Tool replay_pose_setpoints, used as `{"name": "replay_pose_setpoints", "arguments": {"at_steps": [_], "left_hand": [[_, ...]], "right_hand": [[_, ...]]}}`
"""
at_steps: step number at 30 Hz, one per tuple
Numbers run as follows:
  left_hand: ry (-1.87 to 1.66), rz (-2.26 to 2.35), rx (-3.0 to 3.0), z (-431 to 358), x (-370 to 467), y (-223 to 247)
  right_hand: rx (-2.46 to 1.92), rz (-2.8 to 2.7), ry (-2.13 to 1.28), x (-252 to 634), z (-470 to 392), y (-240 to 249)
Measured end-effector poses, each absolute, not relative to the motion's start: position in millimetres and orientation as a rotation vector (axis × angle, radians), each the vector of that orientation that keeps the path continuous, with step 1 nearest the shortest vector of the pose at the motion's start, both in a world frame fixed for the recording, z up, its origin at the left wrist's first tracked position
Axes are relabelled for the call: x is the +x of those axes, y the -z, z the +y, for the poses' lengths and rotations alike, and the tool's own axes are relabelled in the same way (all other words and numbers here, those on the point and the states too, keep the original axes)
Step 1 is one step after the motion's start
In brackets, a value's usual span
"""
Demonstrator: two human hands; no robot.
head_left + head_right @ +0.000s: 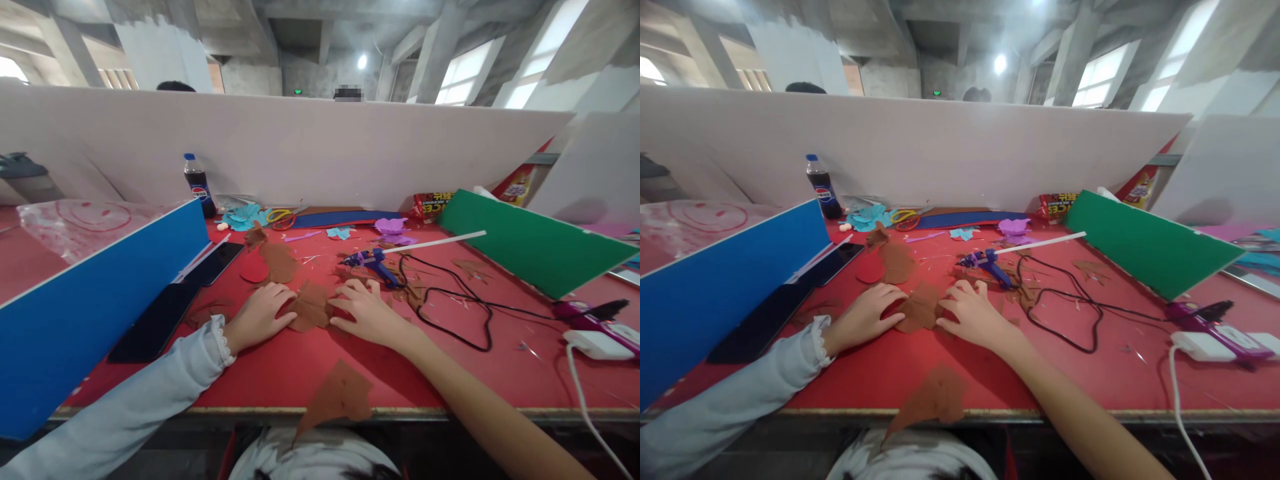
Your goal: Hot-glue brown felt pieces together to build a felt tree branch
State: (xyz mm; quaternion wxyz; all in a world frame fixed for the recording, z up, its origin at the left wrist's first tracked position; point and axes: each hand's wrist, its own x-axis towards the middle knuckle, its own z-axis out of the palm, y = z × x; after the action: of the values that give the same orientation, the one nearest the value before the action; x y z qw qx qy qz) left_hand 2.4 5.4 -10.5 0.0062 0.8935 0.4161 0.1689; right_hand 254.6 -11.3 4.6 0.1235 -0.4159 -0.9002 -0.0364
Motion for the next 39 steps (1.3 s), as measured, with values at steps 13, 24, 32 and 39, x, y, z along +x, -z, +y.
{"name": "replay_pose_setpoints", "arguments": {"at_steps": [13, 24, 32, 39], "left_hand": [[-0.562, 1.281, 2.781, 5.7, 2.1, 11.0], [-0.551, 1.271, 2.767, 6.5, 2.5, 10.8], [-0.547, 1.259, 2.761, 5.9, 3.0, 9.6], [-0.531, 1.242, 2.780, 6.8, 2.6, 10.7]], "right_hand": [[-1.218, -2.625, 0.091, 254.8, -11.8, -5.1], [-1.220, -2.590, 0.069, 251.8, -12.2, -5.8], [-1.143, -2.635, -0.040, 244.9, -6.1, 6.2], [-1.148, -2.635, -0.037, 248.4, -2.8, 11.9]]}}
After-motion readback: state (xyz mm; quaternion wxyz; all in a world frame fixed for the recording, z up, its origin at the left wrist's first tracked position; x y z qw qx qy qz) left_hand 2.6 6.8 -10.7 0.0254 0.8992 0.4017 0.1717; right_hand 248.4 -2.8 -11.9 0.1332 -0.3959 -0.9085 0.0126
